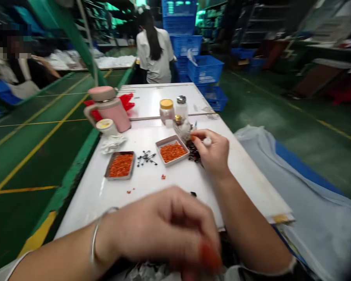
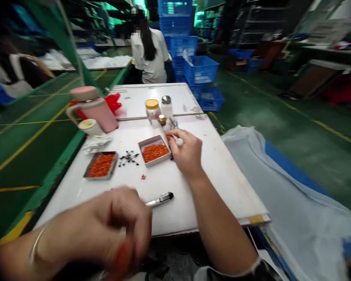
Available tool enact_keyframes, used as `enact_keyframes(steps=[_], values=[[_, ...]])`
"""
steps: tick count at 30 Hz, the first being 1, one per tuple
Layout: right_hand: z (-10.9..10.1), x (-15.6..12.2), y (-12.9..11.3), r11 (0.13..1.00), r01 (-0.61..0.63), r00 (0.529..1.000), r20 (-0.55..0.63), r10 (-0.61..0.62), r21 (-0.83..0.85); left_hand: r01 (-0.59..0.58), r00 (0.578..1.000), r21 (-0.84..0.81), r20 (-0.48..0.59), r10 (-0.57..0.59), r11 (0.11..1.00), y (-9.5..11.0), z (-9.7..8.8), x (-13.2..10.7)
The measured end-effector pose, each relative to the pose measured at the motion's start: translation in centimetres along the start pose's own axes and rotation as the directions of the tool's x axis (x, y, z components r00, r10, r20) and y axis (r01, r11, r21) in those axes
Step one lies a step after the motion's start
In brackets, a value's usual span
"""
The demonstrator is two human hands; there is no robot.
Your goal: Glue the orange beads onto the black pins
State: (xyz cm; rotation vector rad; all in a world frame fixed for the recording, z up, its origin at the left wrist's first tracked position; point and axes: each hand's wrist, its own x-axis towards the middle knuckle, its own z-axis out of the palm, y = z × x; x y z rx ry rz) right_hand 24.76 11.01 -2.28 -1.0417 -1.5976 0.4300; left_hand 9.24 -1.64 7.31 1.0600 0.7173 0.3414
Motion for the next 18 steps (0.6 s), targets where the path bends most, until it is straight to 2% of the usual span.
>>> enact_keyframes(steps=[1, 2, 3, 4, 5, 6, 7, 8, 10, 13, 15, 18], values=[[0.0, 0.0, -0.2, 1.0, 0.004, 1.0, -0.003, -0.004, -0.009, -0.057, 0.981, 0.175, -0.171, 0.088, 0.983, 0.1, -1.9, -0.5], [0.0, -0.1, -0.4, 1.0, 0.011, 1.0, -0.009, -0.011, -0.013, -0.097, 0.906, 0.399, -0.344, 0.247, 0.912, 0.1, -3.9, -0.9], [0.0, -0.2, -0.5, 1.0, 0.016, 1.0, -0.006, -0.016, -0.015, -0.031, 0.781, 0.628, -0.47, 0.411, 0.777, 0.1, -5.9, -1.3], [0.1, -0.3, -0.7, 1.0, 0.02, 1.0, -0.003, -0.02, -0.017, 0.115, 0.652, 0.783, -0.523, 0.548, 0.611, 0.0, -7.7, -1.6], [0.1, -0.4, -0.8, 1.0, 0.022, 1.0, 0.005, -0.022, -0.019, 0.284, 0.58, 0.848, -0.524, 0.624, 0.448, -0.2, -9.4, -1.7], [0.2, -0.5, -0.9, 1.0, 0.021, 1.0, 0.014, -0.021, -0.021, 0.41, 0.587, 0.86, -0.504, 0.633, 0.304, -0.4, -10.9, -1.8], [0.2, -0.6, -0.9, 1.0, 0.017, 1.0, 0.022, -0.017, -0.025, 0.473, 0.617, 0.86, -0.479, 0.624, 0.193, -0.8, -12.0, -1.7], [0.3, -0.6, -0.9, 1.0, 0.011, 1.0, 0.028, -0.01, -0.028, 0.495, 0.658, 0.861, -0.46, 0.596, 0.117, -1.3, -12.8, -1.4], [0.4, -0.6, -0.7, 0.999, -0.008, 0.999, 0.032, 0.009, -0.036, 0.485, 0.725, 0.874, -0.422, 0.545, 0.031, -2.2, -13.7, -0.6], [0.3, -0.5, -0.4, 0.999, -0.026, 0.999, 0.026, 0.027, -0.043, 0.438, 0.789, 0.898, -0.364, 0.496, -0.039, -3.4, -13.9, 0.8], [0.3, -0.5, -0.3, 0.998, -0.031, 0.999, 0.027, 0.032, -0.047, 0.433, 0.802, 0.9, -0.363, 0.474, -0.043, -4.0, -14.0, 1.5], [0.3, -0.5, -0.3, 0.998, -0.037, 0.999, 0.029, 0.038, -0.048, 0.44, 0.8, 0.898, -0.382, 0.463, -0.019, -4.4, -14.1, 1.7]])
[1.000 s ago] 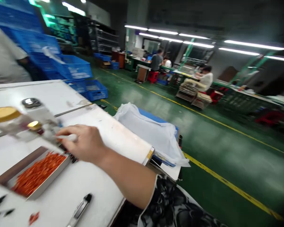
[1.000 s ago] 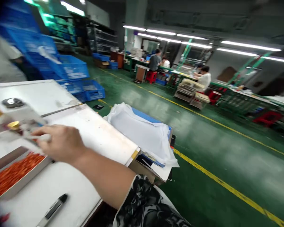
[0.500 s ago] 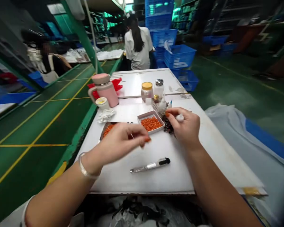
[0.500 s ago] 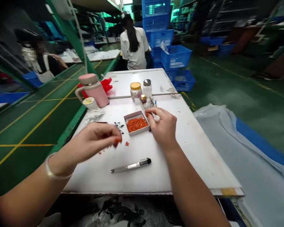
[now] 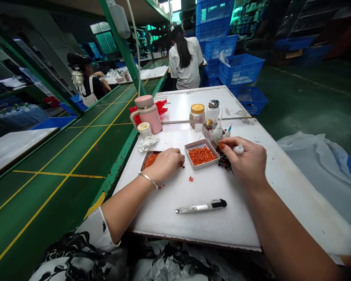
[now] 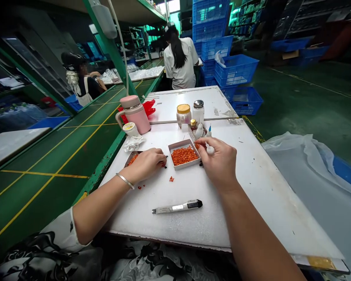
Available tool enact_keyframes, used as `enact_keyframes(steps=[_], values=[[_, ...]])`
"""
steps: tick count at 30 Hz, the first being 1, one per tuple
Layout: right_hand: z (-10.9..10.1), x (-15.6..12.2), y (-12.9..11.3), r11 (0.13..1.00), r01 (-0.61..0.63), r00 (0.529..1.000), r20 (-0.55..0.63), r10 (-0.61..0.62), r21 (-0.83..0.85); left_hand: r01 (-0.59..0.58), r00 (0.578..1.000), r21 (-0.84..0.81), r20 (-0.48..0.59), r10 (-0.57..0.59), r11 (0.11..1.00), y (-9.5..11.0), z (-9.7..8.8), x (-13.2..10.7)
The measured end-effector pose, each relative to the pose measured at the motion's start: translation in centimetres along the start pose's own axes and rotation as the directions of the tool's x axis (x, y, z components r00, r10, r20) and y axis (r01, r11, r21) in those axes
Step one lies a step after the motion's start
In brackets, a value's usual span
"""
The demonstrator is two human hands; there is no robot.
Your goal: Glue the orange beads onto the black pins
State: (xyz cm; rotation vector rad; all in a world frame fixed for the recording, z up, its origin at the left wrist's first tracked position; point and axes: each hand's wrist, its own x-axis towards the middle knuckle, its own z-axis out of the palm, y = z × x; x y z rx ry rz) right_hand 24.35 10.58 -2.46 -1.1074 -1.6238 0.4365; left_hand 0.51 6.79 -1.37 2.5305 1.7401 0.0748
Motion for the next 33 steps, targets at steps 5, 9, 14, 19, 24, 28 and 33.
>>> enact_keyframes(steps=[5, 9, 14, 19, 24, 28, 33], values=[[0.0, 0.0, -0.2, 1.0, 0.012, 1.0, 0.004, -0.012, 0.002, 0.091, 0.986, -0.314, -0.103, -0.129, 0.945, -1.0, -1.1, -0.7], [0.1, 0.0, -0.4, 1.0, 0.02, 0.999, 0.025, -0.02, 0.001, 0.148, 0.93, -0.778, -0.1, -0.353, 0.61, -1.1, -2.6, -1.3], [0.4, -0.5, -0.7, 0.999, 0.042, 0.996, 0.08, -0.044, 0.034, 0.078, 0.935, -0.95, -0.035, -0.352, 0.303, 0.6, -3.4, -2.0], [0.8, -1.1, -1.4, 0.989, 0.112, 0.982, 0.144, -0.125, 0.093, 0.002, 0.927, -0.979, -0.075, -0.367, 0.204, 1.9, -2.4, -1.9], [1.1, -1.6, -2.3, 0.972, 0.187, 0.95, 0.224, -0.216, 0.145, -0.004, 0.938, -0.992, -0.048, -0.343, 0.127, 2.4, -0.9, -2.1], [1.3, -2.0, -3.3, 0.956, 0.201, 0.927, 0.275, -0.256, 0.213, -0.029, 0.953, -0.991, -0.067, -0.297, 0.132, 2.8, -0.4, -2.5], [1.4, -2.1, -3.9, 0.951, 0.166, 0.922, 0.302, -0.244, 0.262, -0.022, 0.955, -0.994, -0.053, -0.293, 0.107, 3.2, -0.6, -2.7]])
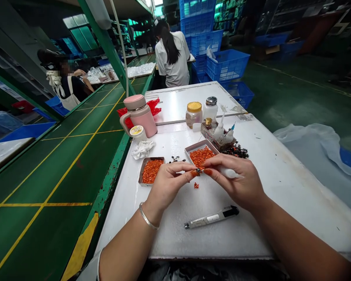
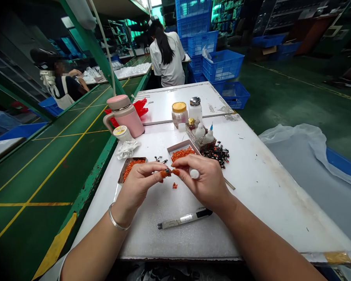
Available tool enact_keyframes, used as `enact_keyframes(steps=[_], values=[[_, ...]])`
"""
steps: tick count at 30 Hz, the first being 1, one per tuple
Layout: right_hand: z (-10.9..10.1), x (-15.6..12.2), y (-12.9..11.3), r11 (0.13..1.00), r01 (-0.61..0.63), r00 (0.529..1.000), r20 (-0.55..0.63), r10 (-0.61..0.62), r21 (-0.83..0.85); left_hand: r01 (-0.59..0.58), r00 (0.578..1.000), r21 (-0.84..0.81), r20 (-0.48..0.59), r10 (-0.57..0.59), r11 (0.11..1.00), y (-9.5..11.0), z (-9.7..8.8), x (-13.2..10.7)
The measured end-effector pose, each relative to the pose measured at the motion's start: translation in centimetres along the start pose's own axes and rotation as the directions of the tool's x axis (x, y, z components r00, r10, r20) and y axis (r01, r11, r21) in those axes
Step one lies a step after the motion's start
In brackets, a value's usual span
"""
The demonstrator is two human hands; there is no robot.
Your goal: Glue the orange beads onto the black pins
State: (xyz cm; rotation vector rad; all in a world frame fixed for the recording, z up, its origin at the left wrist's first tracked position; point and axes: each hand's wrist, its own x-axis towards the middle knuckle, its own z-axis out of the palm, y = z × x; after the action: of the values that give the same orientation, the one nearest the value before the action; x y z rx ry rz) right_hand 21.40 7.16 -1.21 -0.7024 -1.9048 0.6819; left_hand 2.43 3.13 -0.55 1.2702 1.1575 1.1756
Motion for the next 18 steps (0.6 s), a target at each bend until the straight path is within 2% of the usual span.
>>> enact_keyframes(steps=[6, 8, 10, 12, 14, 18], values=[[-0.09, -0.09, -0.14, 0.998, -0.054, 0.998, 0.021, 0.053, 0.015, 0.027, 0.998, -0.032, -0.051, -0.029, 0.999, 0.28, 0.18, -0.18], [-0.17, -0.16, -0.14, 0.988, -0.139, 0.99, 0.029, 0.137, 0.072, 0.039, 0.998, -0.049, -0.047, -0.041, 0.998, 0.2, 0.12, -0.12], [-0.24, -0.26, -0.11, 0.945, -0.265, 0.964, 0.06, 0.259, 0.189, 0.052, 0.998, -0.071, -0.028, -0.054, 0.996, 0.03, 0.03, -0.02], [-0.24, -0.35, -0.1, 0.903, -0.336, 0.942, 0.1, 0.321, 0.267, 0.049, 0.999, -0.09, -0.014, -0.051, 0.995, -0.15, -0.02, 0.07], [-0.13, -0.36, -0.15, 0.933, -0.284, 0.958, 0.105, 0.267, 0.22, 0.036, 0.999, -0.085, -0.012, -0.037, 0.996, -0.23, 0.02, 0.1], [0.31, -0.18, -0.38, 0.998, -0.017, 0.996, 0.088, 0.011, 0.065, 0.015, 1.0, -0.047, -0.013, -0.015, 0.999, -0.07, 0.21, 0.06]])
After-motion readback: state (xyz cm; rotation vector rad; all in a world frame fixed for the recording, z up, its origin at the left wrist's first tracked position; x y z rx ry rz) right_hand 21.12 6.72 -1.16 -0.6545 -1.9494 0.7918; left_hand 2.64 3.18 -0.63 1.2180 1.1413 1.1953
